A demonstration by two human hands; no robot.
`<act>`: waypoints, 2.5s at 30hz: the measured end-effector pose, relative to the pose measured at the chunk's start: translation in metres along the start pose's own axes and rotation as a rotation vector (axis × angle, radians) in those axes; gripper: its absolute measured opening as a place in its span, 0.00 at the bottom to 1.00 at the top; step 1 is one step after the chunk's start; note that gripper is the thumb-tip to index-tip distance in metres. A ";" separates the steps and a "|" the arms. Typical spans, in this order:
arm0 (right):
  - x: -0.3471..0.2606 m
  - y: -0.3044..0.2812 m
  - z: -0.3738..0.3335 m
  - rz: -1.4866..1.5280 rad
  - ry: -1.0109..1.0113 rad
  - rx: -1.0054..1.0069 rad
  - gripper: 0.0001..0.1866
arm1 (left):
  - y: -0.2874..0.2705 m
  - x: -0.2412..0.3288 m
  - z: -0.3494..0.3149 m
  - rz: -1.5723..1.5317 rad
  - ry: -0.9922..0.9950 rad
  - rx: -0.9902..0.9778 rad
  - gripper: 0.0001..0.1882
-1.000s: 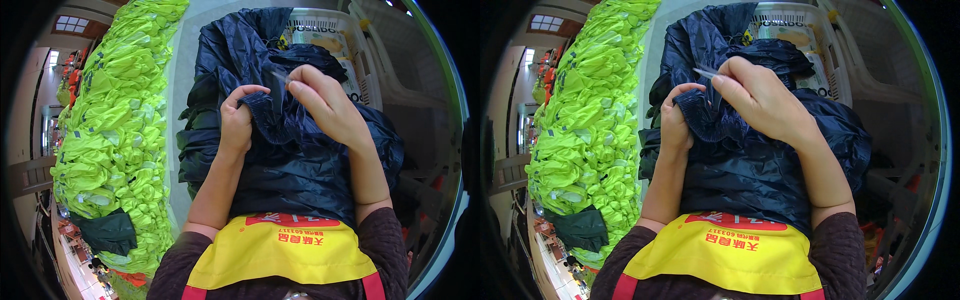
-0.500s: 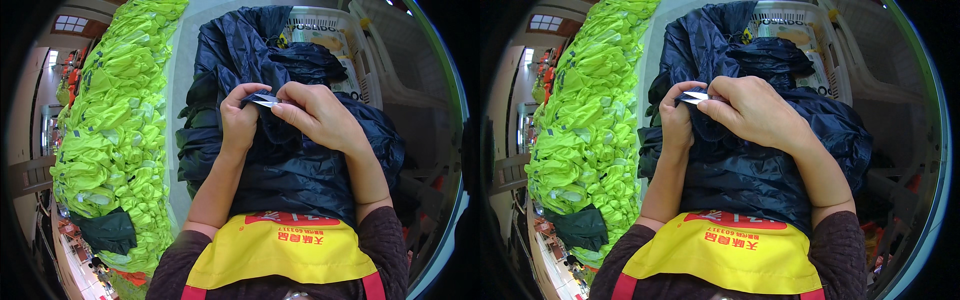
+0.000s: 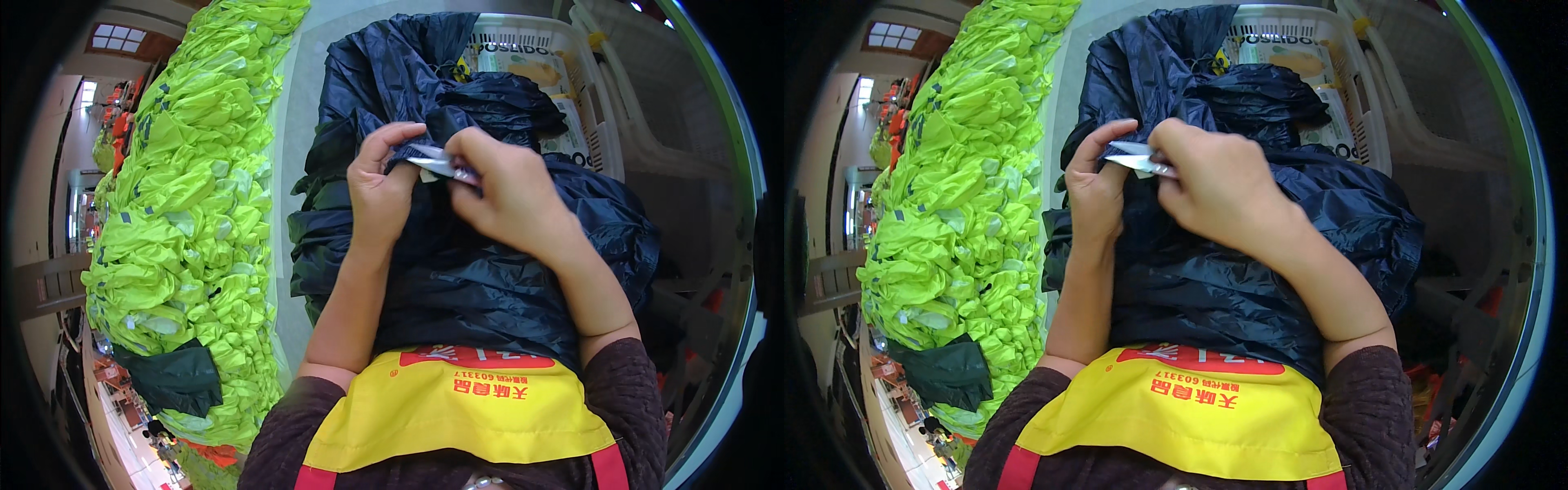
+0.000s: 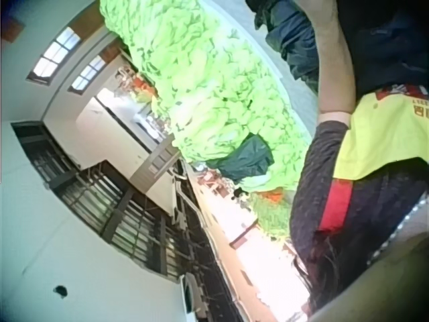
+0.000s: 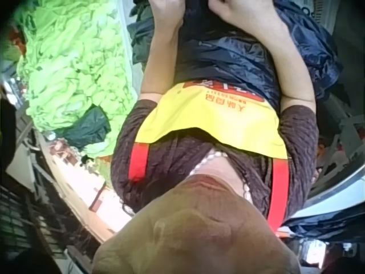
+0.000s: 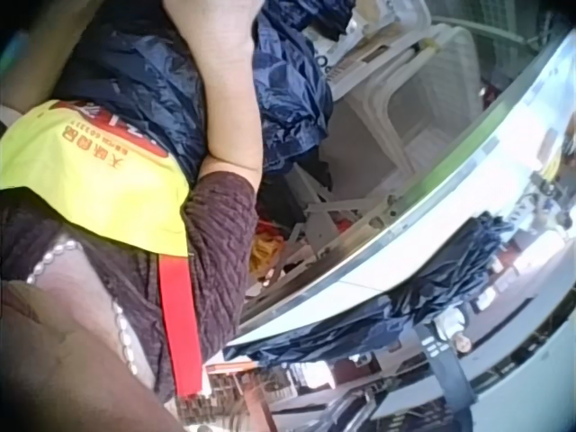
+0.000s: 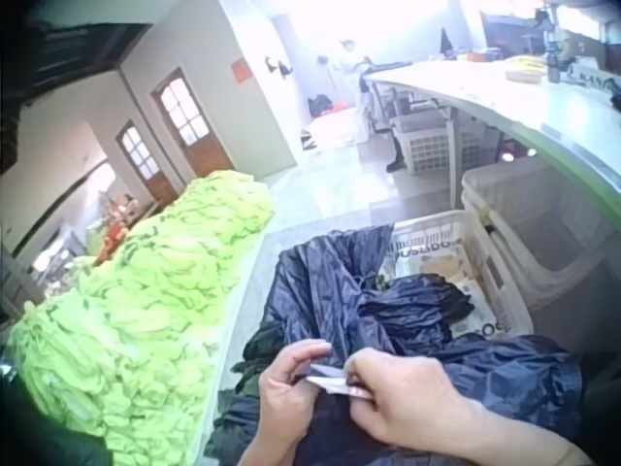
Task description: The person uses scissors to cut tags and excess fabric from the waistband of dark blue pants. They repeatedly pick up pants, locate the tag, cut it, and place the pants back in the pile.
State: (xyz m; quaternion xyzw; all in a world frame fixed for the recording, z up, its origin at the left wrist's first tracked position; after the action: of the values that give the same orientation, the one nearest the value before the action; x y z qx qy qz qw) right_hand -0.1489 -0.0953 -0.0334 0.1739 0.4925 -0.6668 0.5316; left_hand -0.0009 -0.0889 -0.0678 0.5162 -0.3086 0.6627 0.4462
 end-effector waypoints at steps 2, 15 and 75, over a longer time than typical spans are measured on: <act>0.015 -0.016 0.008 0.012 0.076 -0.028 0.10 | 0.005 0.011 0.001 0.096 -0.079 -0.162 0.14; 0.079 0.015 0.016 0.574 0.351 -0.088 0.12 | 0.022 0.005 -0.035 -0.159 -0.416 -0.488 0.08; 0.025 -0.018 0.015 0.140 -0.082 -0.122 0.22 | 0.028 0.007 -0.034 0.022 0.015 -0.447 0.05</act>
State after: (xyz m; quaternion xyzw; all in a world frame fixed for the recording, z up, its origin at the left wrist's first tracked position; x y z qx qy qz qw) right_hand -0.1699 -0.1221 -0.0374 0.1479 0.4965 -0.6034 0.6063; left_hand -0.0408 -0.0690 -0.0690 0.3964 -0.4501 0.5865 0.5443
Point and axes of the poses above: each hand's wrist, its own z-axis towards the middle knuckle, its own y-axis out of the palm, x = y × z, the point moved 8 cm from there along z, towards the middle knuckle, and after that the axes turned 12 degrees about x, right-handed, at the moved point
